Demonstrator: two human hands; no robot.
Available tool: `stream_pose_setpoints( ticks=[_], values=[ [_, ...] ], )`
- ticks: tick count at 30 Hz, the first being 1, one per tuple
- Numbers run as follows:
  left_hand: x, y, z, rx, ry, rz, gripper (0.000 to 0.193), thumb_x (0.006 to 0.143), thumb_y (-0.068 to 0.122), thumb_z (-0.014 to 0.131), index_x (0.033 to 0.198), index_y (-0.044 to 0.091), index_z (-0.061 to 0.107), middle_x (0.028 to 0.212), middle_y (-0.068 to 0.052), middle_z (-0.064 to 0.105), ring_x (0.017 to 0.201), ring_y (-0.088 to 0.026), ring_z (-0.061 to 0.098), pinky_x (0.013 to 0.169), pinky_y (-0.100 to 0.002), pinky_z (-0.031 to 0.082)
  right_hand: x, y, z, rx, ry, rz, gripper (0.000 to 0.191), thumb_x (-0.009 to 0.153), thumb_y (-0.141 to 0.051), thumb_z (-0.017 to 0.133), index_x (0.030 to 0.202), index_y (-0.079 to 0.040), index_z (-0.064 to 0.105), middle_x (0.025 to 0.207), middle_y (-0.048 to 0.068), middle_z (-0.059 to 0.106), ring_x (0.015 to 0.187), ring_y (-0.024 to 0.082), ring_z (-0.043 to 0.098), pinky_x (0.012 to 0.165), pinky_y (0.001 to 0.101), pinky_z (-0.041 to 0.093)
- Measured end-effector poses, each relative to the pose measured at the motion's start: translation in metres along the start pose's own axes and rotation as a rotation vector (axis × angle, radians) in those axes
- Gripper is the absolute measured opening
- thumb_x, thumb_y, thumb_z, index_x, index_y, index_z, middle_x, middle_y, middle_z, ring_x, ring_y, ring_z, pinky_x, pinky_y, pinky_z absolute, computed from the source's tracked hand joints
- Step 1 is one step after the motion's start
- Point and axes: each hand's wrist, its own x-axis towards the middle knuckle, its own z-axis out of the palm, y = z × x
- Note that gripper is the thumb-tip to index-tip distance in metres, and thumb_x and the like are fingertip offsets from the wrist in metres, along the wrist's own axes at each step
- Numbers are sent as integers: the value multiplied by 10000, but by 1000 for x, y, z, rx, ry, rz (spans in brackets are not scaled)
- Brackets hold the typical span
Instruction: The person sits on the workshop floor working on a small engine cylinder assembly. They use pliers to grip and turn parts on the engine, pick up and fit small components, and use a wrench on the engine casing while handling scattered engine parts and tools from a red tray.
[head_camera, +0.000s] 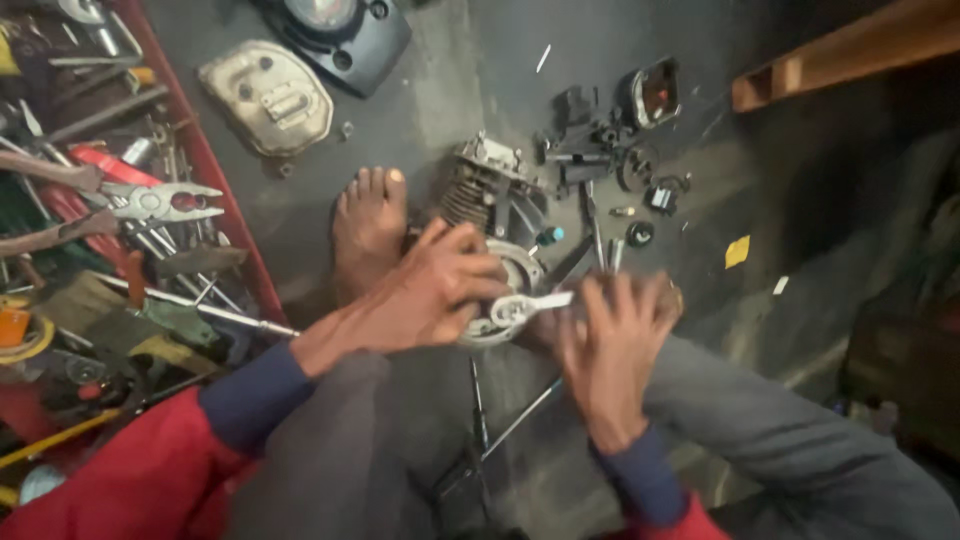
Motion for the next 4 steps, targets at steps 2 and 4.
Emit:
stream_pose_setpoints(
  ticks=[2,4],
  values=[
    [0,0,0,-18,3,-7,441,713,87,711,1151,117,752,1167,0,662,1165,-284,520,998,-485,381,1,-12,-5,-55,-211,61,337,777,-142,759,1089,-56,668,1138,183,672,1166,413,604,1131,584,345],
    [5,-3,-2,43,-28,25,383,722,133,747,1103,164,759,1170,2,650,1173,-276,522,996,-504,379,16,-23,-5,-88,-298,78,356,768,-148,771,1098,-48,681,1167,185,663,1205,374,603,1208,597,320]
  ],
)
